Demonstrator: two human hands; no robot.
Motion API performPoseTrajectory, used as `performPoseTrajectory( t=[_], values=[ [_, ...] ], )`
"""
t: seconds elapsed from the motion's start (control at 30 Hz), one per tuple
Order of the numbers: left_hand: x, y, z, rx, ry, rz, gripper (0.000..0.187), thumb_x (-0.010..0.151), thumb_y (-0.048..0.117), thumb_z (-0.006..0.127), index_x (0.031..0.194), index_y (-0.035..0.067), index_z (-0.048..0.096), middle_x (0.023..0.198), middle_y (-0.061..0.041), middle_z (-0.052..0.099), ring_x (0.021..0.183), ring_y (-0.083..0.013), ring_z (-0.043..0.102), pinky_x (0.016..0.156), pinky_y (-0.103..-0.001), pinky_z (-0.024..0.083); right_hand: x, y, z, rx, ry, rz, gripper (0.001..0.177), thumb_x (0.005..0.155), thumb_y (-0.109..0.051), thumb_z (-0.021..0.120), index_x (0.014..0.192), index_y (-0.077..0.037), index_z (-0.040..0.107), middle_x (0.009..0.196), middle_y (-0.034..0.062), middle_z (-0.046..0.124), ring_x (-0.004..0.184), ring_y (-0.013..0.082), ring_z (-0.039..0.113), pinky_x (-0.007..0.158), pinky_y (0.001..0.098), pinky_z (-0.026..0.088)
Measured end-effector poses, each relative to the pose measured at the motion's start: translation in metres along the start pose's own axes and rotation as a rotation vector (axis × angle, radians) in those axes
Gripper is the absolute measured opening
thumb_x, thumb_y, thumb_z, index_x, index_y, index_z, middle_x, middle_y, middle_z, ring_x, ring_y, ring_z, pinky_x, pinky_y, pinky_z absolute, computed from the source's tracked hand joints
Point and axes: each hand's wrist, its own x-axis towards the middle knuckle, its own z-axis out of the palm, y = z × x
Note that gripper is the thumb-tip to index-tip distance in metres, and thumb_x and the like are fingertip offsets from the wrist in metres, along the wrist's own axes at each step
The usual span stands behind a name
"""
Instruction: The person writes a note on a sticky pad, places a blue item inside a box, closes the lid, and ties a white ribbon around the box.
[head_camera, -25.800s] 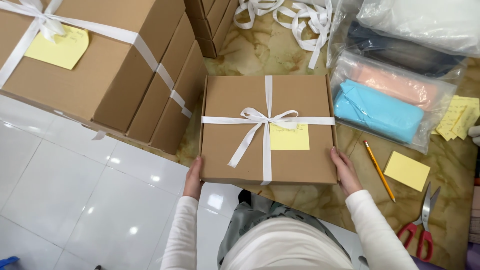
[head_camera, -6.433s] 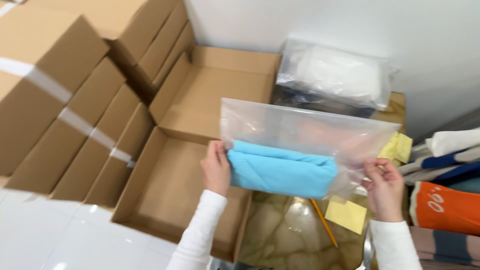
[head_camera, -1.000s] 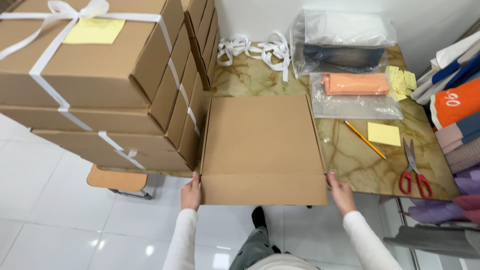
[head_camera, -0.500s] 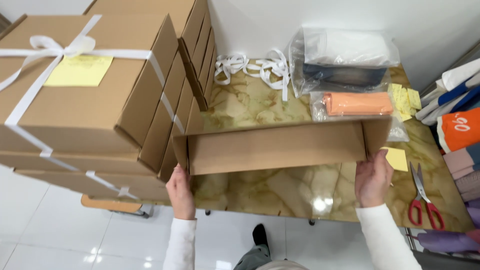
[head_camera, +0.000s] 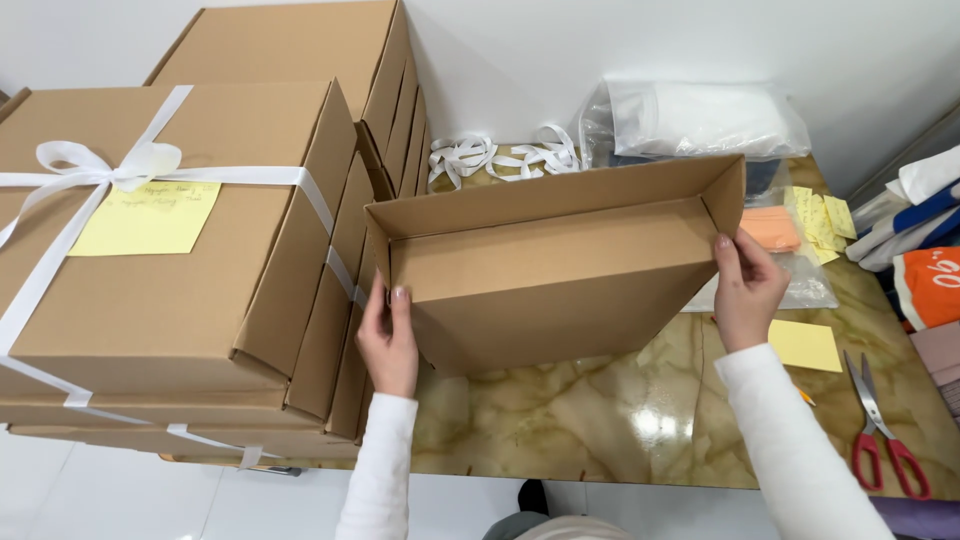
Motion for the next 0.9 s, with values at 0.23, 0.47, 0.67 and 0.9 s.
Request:
performPoseTrajectory(
  t=[0.23,0.47,0.67,0.9],
  values=[
    [0.056,0.044,0.018,-0.327,-0.17,0.207,0.052,0.109,0.035,0.04,0.15,0.005,0.045,0.16,-0.015,0.044,0.149,-0.0221,0.04,0.123,-0.035,0.027,0.017,0.022,0.003,0.117,0.011,0.011,0.022,0.109,-0.007,0.067,0.126,0.006,0.067,0.108,0.0029,0.068,0.092,0.0086,0.058,0.081,0.0233,0.045],
    [0.043,0.0,0.011,-0.247,-0.139,0.243,0.032,0.109,0.024,0.043,0.11,0.003,0.068,0.166,-0.015,0.046,0.149,-0.0273,0.046,0.12,-0.038,0.033,0.016,-0.03,0.021,0.516,-0.111,0.089,0.035,0.112,-0.024,0.048,0.13,0.0,0.065,0.139,0.0137,0.064,0.131,0.0196,0.06,0.115,0.0303,0.046],
    [0.007,0.008,0.005,-0.321,-0.137,0.078,0.051,0.103,0.017,0.051,0.152,0.006,0.043,0.165,-0.014,0.038,0.152,-0.0254,0.037,0.122,-0.036,0.031,0.0,-0.006,0.013,0.358,-0.15,0.01,0.028,0.111,-0.008,0.052,0.134,0.008,0.057,0.157,0.0197,0.054,0.147,0.0248,0.051,0.126,0.0362,0.038],
    [-0.053,0.008,-0.015,-0.339,-0.165,0.065,0.077,0.098,0.037,0.052,0.163,0.002,0.03,0.171,-0.012,0.031,0.156,-0.0242,0.034,0.125,-0.036,0.027,-0.065,-0.056,-0.015,0.536,-0.096,0.161,0.063,0.099,-0.01,0.05,0.159,0.0,0.035,0.161,0.0152,0.047,0.146,0.0238,0.05,0.125,0.0397,0.039]
  ],
)
